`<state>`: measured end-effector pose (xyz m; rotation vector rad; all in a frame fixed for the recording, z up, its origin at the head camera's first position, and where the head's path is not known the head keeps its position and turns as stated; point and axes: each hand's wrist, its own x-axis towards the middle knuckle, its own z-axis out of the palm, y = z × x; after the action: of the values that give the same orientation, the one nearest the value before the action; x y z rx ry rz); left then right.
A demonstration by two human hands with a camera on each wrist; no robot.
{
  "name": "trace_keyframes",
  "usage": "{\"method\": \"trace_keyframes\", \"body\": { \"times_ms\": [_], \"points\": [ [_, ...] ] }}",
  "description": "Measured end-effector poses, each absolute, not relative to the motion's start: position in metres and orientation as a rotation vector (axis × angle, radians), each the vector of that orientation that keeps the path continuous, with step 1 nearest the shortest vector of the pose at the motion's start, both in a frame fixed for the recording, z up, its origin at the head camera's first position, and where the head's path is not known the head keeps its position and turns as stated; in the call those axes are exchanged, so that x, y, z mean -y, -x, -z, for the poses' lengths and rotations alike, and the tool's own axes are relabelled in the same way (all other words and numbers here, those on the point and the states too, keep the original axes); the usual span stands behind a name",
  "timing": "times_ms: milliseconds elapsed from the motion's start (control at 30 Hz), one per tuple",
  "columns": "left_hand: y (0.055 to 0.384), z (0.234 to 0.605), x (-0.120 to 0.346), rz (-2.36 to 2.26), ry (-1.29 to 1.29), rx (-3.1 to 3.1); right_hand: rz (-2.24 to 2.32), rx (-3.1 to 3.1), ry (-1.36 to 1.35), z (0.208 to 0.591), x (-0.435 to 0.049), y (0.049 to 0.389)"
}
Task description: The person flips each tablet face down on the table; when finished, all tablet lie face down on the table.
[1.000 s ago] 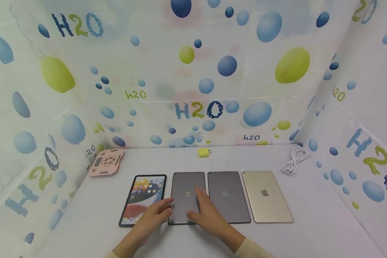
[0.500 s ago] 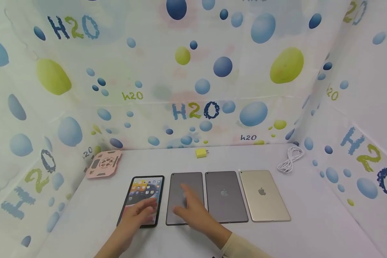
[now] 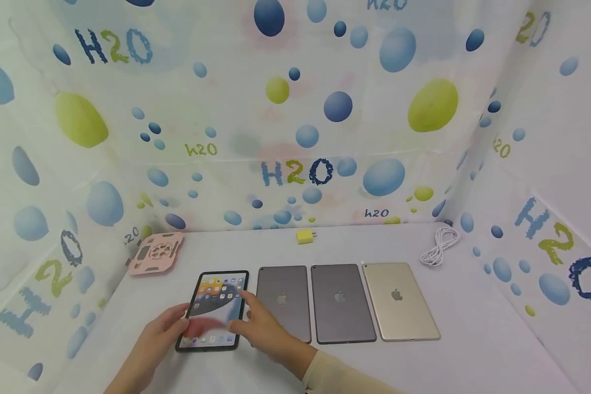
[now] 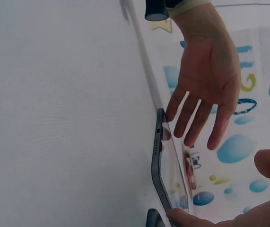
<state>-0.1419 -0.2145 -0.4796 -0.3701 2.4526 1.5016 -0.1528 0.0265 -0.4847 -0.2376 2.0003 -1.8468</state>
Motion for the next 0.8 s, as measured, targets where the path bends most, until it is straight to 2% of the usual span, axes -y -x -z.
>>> {"method": "trace_keyframes", "body": {
  "times_ms": [800],
  "points": [
    [0.141,0.489,0.216,-1.624,0.446,-2.335,1.942,-1.874,0.086,0.493,-0.004,0.157]
  ]
}}
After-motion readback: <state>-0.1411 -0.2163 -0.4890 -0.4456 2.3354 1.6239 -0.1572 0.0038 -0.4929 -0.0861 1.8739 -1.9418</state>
